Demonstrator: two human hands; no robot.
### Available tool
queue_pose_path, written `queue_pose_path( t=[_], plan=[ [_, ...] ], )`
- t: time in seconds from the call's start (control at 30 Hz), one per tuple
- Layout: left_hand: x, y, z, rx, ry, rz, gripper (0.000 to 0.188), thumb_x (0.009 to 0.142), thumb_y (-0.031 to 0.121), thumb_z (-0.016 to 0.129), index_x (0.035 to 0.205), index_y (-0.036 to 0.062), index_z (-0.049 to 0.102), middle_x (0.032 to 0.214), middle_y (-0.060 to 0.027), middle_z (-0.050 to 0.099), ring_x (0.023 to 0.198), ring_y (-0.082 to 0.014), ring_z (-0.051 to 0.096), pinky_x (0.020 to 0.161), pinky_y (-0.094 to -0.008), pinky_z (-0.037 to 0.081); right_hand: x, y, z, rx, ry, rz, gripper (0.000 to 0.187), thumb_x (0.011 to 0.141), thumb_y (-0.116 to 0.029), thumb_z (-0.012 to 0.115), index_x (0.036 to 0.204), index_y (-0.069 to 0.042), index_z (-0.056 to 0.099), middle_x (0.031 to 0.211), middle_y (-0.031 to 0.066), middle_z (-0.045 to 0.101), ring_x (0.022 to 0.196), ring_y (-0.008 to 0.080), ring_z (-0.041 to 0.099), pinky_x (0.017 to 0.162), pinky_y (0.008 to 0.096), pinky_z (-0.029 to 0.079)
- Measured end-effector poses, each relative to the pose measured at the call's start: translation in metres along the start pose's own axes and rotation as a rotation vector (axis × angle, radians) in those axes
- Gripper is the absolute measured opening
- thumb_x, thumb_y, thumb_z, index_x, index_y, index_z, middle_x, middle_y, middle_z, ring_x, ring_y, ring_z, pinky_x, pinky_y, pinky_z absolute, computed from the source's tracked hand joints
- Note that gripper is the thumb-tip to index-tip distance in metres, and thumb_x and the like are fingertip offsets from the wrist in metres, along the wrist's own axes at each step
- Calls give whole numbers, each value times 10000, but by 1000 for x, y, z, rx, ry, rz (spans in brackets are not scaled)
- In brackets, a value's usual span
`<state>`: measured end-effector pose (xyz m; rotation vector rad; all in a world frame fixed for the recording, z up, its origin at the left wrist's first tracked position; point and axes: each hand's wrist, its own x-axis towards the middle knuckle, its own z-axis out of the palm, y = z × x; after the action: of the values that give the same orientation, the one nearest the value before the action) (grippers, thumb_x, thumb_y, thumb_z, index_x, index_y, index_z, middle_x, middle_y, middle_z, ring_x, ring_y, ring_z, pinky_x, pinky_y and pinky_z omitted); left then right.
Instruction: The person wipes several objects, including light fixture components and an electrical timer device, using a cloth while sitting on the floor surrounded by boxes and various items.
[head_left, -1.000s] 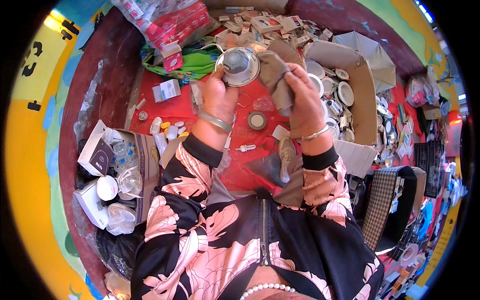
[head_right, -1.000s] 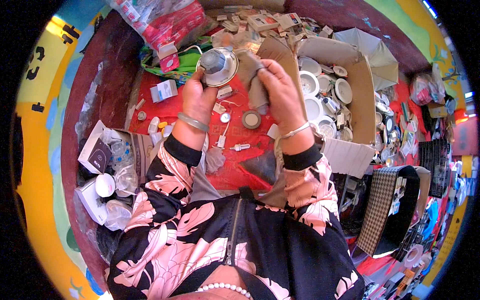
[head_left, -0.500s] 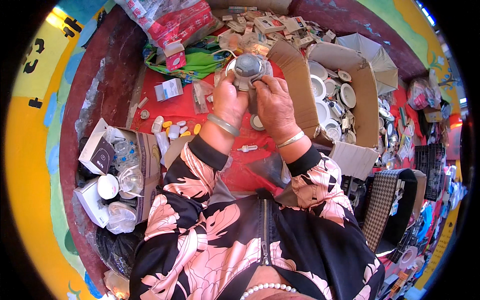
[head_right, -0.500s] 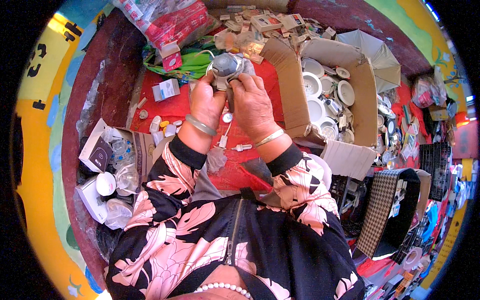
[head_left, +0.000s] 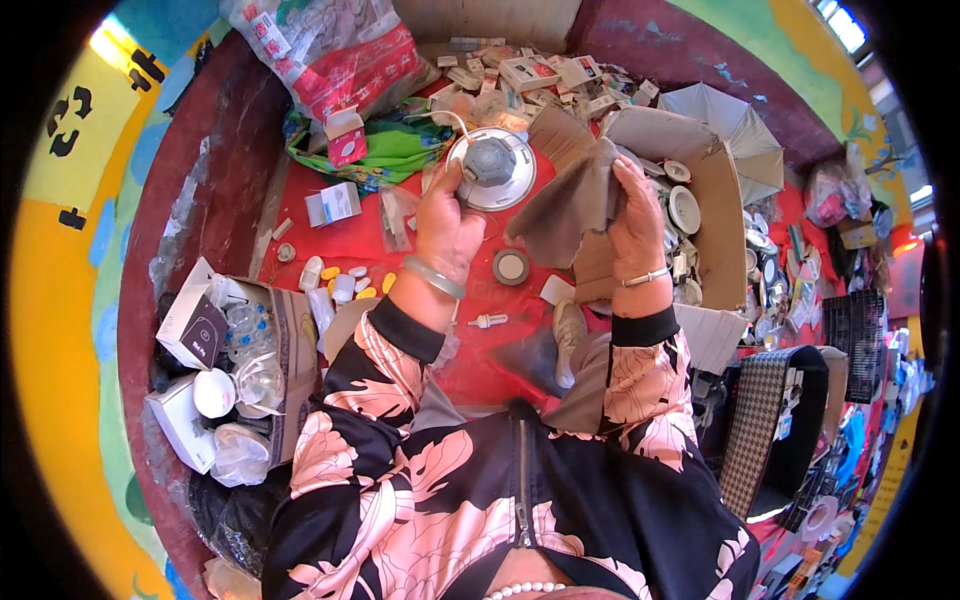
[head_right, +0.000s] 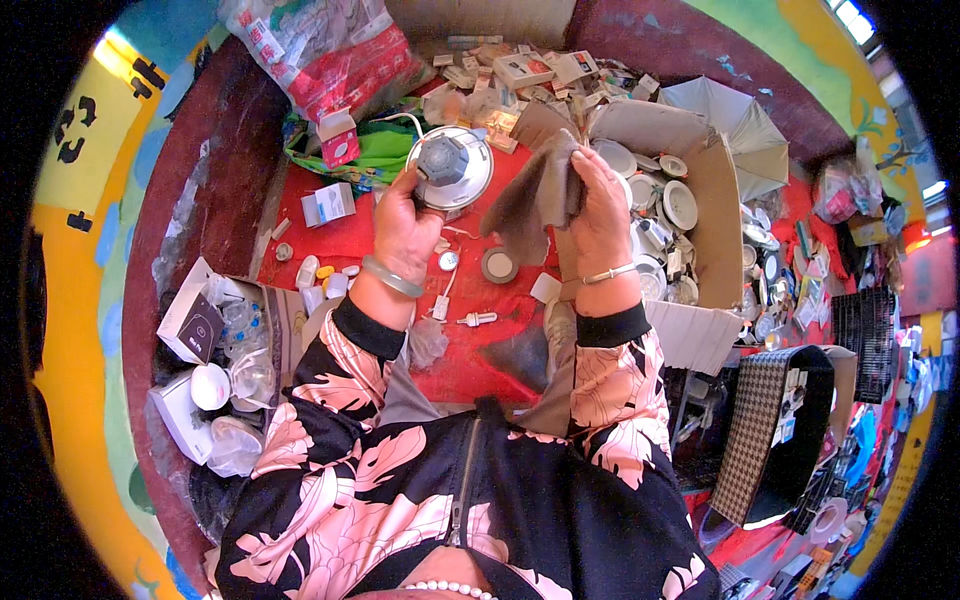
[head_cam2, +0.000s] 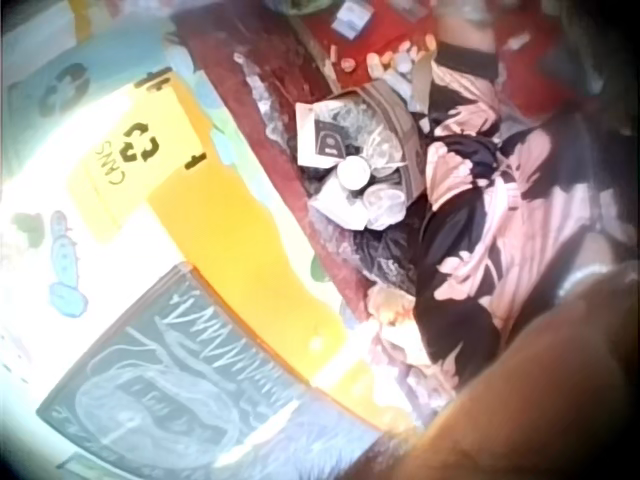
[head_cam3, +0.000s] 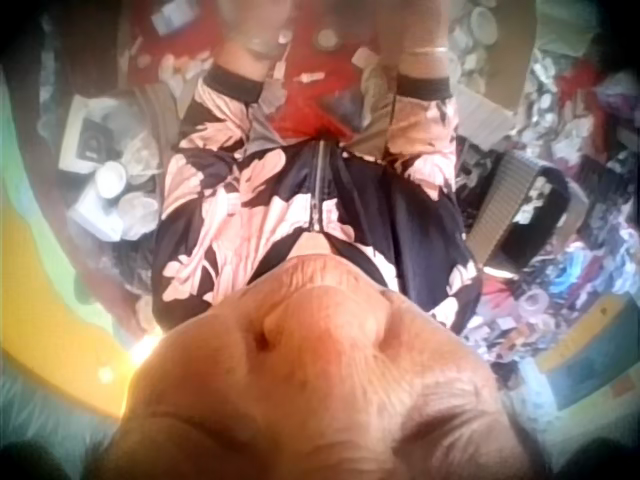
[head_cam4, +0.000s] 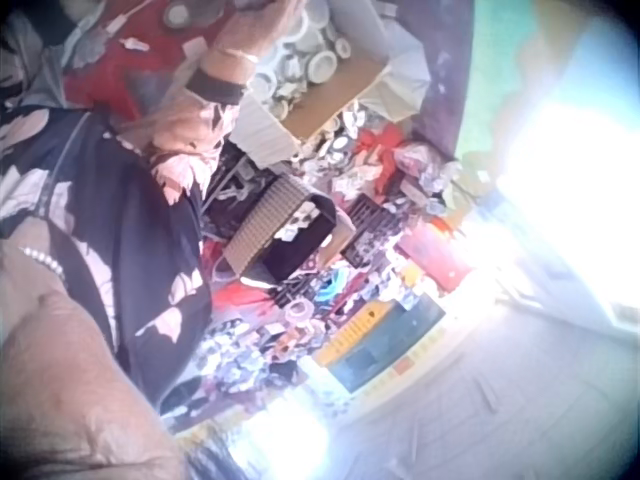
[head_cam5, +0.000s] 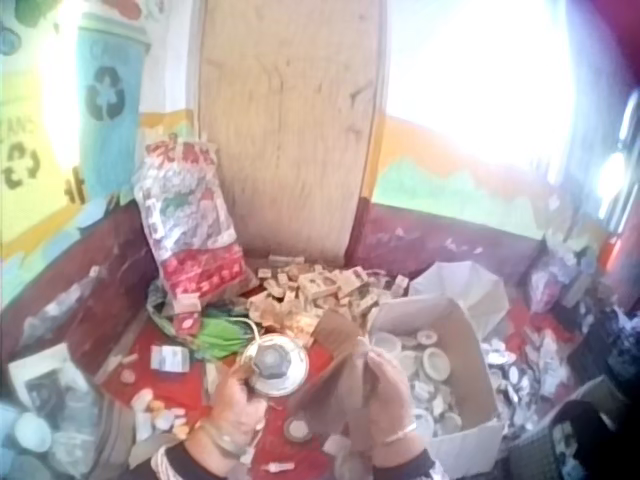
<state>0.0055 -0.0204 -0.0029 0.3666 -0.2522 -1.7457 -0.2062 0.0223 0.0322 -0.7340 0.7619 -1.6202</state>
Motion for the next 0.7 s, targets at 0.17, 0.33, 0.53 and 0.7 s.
queue_pose_path(
  t=[0.17,0.33,0.53,0.7],
  plan=[
    [-5,1,8,24,-154,1,334,909,158,463,1201,-3,482,1192,-115,538,1110,-235,513,976,-411,393,-16,20,34,150,-79,164,305,896,-119,497,1185,-20,496,1036,70,595,883,153,597,780,285,503],
    [-15,1,21,94,-293,57,353,910,201,473,1197,-5,483,1186,-109,542,1090,-225,528,959,-380,408,-29,46,52,94,-81,76,377,860,-15,520,1231,-34,458,1075,57,567,941,123,558,802,244,471],
    [-27,-5,32,164,-275,35,386,903,234,492,1204,-7,474,1179,-114,542,1073,-224,539,938,-368,428,-32,66,51,-177,58,-275,252,834,52,503,1056,-47,438,929,38,542,831,95,531,723,209,442],
    [-23,-9,25,231,-285,31,396,900,233,502,1209,-13,468,1176,-124,542,1075,-219,538,929,-364,436,-39,59,65,-42,167,-213,217,868,8,484,1075,-35,432,950,44,545,849,96,528,746,220,443]
  ],
)
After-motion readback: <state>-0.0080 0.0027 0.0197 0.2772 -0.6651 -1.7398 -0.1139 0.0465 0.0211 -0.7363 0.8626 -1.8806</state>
